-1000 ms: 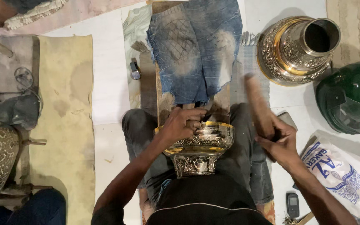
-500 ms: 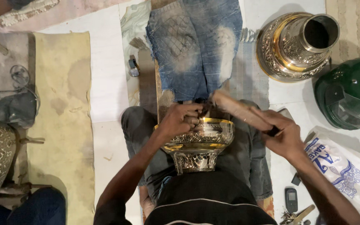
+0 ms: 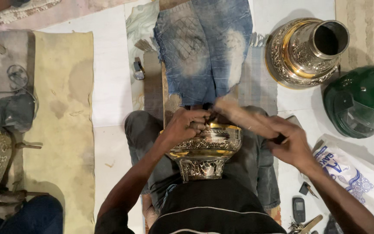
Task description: The person sits on the floor holding a chisel against an ornate brass vessel on their lap and strikes the chisel with a wooden mallet to work the decorated surface. They then set the vessel aside, arrange wooden blocks on a board, and wipe a denim cloth.
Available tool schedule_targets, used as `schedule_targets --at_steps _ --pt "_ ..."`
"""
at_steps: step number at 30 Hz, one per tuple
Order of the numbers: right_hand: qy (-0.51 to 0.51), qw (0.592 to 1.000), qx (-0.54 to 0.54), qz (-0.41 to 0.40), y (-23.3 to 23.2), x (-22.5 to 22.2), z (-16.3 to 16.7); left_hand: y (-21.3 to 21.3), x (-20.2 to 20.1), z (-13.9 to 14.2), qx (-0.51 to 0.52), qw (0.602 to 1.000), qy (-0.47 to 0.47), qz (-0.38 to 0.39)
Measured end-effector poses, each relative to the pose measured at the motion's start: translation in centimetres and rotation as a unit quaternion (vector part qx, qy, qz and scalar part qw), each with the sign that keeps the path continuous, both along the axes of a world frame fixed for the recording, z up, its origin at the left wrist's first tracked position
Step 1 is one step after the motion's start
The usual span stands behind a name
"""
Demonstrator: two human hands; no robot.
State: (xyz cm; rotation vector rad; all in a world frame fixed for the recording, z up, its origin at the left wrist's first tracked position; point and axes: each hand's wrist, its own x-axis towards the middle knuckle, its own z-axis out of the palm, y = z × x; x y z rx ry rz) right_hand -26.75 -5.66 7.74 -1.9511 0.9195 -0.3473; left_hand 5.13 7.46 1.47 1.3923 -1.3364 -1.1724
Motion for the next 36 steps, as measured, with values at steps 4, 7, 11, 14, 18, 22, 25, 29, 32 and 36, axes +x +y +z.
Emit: schedule_targets --at_steps 4,7,11,14,18,22,25,29,32,36 --pt "-0.155 0.982 0.105 -0.026 -0.1 0.7 0.4 0.3 0.1 -0.8 0.035 0.999 0.004 0.027" --pt "0.071 0.997 0.006 0.019 -0.2 0.5 0.6 0.1 0.1 -1.1 0.014 0.999 -0.011 0.026" --pt "-0.156 0.982 0.103 0.026 -0.1 -0.1 -0.4 0.3 0.1 -0.9 -0.006 1.000 -0.010 0.014" --pt "-0.089 0.993 0.070 0.036 -0.8 -0.5 -1.5 0.7 0.1 -0.7 0.020 0.999 -0.006 0.044" --pt "-0.119 0.988 0.073 0.057 -1.5 -0.8 -2.1 0.7 0.1 -1.0 0.009 1.000 0.005 0.029" --pt "-0.022 0.998 -0.030 0.045 -0.7 -0.3 -1.5 0.8 0.4 -1.4 -0.002 0.999 0.051 0.014" --pt "-0.181 0.981 0.069 0.007 -0.5 1.0 -1.1 1.0 0.3 -1.6 -0.002 0.998 0.045 0.044" --pt "0.086 0.994 0.059 0.037 -0.9 1.3 0.6 1.0 0.3 -1.6 0.043 0.997 0.026 0.053" --pt "-0.051 0.993 0.096 0.036 -0.8 1.9 1.2 1.0 0.5 -1.5 0.016 0.994 0.107 0.026" --pt "-0.041 0.994 0.098 0.011 -0.9 2.0 1.3 1.3 0.5 -1.3 0.007 0.998 0.054 0.042"
